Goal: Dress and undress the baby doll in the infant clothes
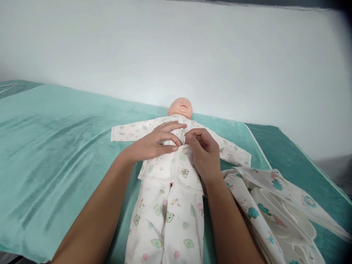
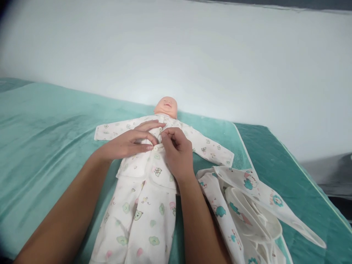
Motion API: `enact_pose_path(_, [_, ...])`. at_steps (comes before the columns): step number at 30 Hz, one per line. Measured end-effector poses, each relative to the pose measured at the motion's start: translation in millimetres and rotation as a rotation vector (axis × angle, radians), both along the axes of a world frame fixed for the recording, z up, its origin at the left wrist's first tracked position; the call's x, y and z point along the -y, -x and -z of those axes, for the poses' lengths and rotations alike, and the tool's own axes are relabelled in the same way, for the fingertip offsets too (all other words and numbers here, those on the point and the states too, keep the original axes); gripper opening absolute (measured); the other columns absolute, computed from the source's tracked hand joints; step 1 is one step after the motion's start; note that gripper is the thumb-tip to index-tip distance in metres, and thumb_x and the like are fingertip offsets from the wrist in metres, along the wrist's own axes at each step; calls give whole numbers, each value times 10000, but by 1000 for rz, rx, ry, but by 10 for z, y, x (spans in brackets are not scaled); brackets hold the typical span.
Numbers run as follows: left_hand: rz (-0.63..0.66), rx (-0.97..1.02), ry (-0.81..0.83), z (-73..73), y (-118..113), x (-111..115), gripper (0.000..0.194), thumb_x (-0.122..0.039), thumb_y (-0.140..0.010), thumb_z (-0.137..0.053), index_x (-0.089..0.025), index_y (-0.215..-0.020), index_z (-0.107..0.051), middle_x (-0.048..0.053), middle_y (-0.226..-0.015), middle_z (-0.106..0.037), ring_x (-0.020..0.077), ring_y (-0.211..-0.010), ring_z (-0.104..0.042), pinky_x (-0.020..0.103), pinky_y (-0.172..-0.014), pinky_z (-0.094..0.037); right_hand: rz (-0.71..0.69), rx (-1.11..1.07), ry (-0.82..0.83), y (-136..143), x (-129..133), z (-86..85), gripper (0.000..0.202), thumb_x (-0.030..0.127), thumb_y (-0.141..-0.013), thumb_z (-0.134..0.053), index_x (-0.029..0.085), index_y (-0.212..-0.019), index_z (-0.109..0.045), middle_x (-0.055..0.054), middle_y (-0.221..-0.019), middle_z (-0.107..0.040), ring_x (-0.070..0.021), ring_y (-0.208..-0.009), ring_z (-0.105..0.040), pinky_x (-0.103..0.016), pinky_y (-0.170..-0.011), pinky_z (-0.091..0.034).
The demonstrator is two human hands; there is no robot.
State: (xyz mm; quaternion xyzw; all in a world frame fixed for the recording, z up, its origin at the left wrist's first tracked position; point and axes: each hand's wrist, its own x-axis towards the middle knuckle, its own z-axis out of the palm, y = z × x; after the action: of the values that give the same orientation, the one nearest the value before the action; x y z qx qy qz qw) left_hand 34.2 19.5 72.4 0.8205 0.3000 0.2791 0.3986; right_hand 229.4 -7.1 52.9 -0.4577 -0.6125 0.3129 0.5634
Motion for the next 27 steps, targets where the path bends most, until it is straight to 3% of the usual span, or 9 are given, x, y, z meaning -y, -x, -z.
enact_pose_path(9, [-37, -42, -97, -19, -38, 8, 141, -367, -929, -599, -269, -941, -700, -33, -1583, -392, 252, -1515, -249, 488, -1244, -225, -74, -54, 83, 7, 20, -53, 124, 311, -899, -626, 219, -819, -646, 23, -734, -603, -118, -656, -495, -279, -659, -401])
enact_pose_path(20, [-51, -53, -106, -31, -38, 22, 129, -367, -930, -588, -253, -915, -647, -23, -1571, -406, 244, -1504, -256, 482, -1247, -201, -127, -168, 164, -52, -16, -71, 111, 318, -880, -642, 223, -823, -651, 26, -726, -600, -109, -631, -484, -259, -618, -383])
enact_pose_path(27, [-94, -71, -146, -49, -79, 57, 125, -336, -927, -585, -240, -848, -599, -13, -1538, -448, 247, -1486, -285, 499, -1228, -226, -127, -103, 130, -29, -11, -54, 82, 308, -882, -637, 234, -857, -662, 28, -749, -596, -119, -681, -512, -269, -678, -418])
